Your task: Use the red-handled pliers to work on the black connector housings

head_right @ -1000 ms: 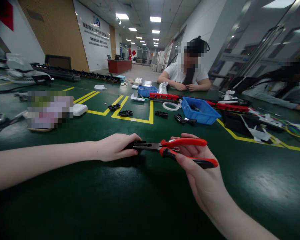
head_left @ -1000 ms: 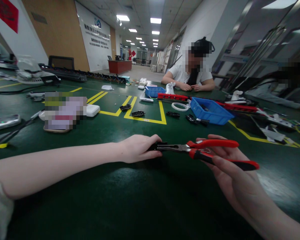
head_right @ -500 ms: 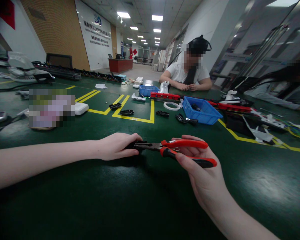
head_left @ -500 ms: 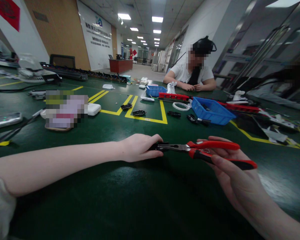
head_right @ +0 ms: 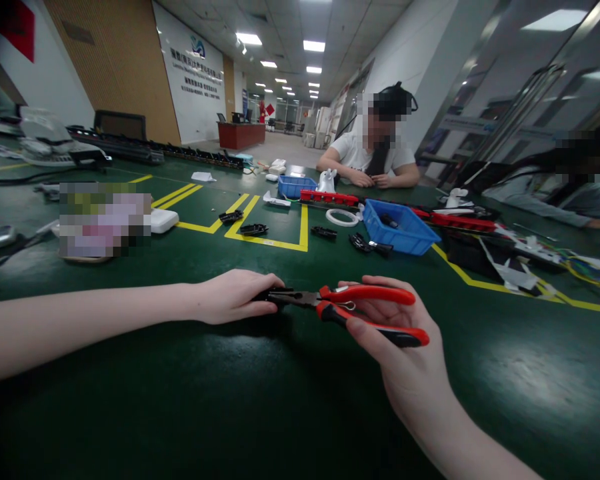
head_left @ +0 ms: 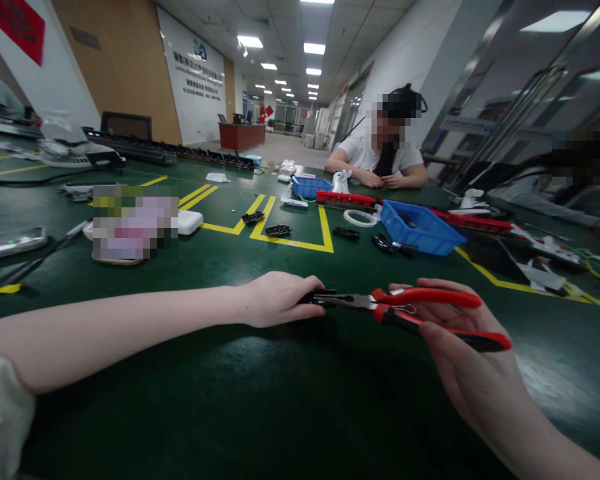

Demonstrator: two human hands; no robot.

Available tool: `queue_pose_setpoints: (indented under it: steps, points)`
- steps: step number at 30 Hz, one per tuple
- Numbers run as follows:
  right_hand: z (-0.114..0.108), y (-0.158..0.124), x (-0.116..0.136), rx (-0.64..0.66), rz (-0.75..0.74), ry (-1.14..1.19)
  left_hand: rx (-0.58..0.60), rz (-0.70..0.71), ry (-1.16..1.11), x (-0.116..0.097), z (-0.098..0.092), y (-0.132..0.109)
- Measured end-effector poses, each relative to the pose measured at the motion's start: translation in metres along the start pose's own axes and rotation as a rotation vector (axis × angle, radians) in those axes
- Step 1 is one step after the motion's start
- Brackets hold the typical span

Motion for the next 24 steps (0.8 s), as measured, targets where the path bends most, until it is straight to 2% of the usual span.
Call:
queue_pose_setpoints:
  steps: [13,18,24]
  points:
    - [-0.0018,-0.0036,0.0003,0.04,-0.08,-0.081,-0.004,-0.037,-0.008,-0.0006,-0.0017,0.0003]
    - [-0.0015,-0.0001,-0.0025,0.038,-0.021,0.006,-0.009,-0.04,-0.025,-0.002,-0.0016,0.0003]
    - [-0.0028,0.005,-0.009,-0.076,0.131,0.094,-0.012,-0.058,-0.032,-0.0014,-0.0009,0.0003]
Point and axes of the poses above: each hand's wrist, its own y-axis towards the middle knuckle, its own z-axis out of the palm, x = y × z, the point moved 3 cm from there along y, towards the middle knuckle, and after that the axes turned 13 degrees about x, right-handed, at the moved point
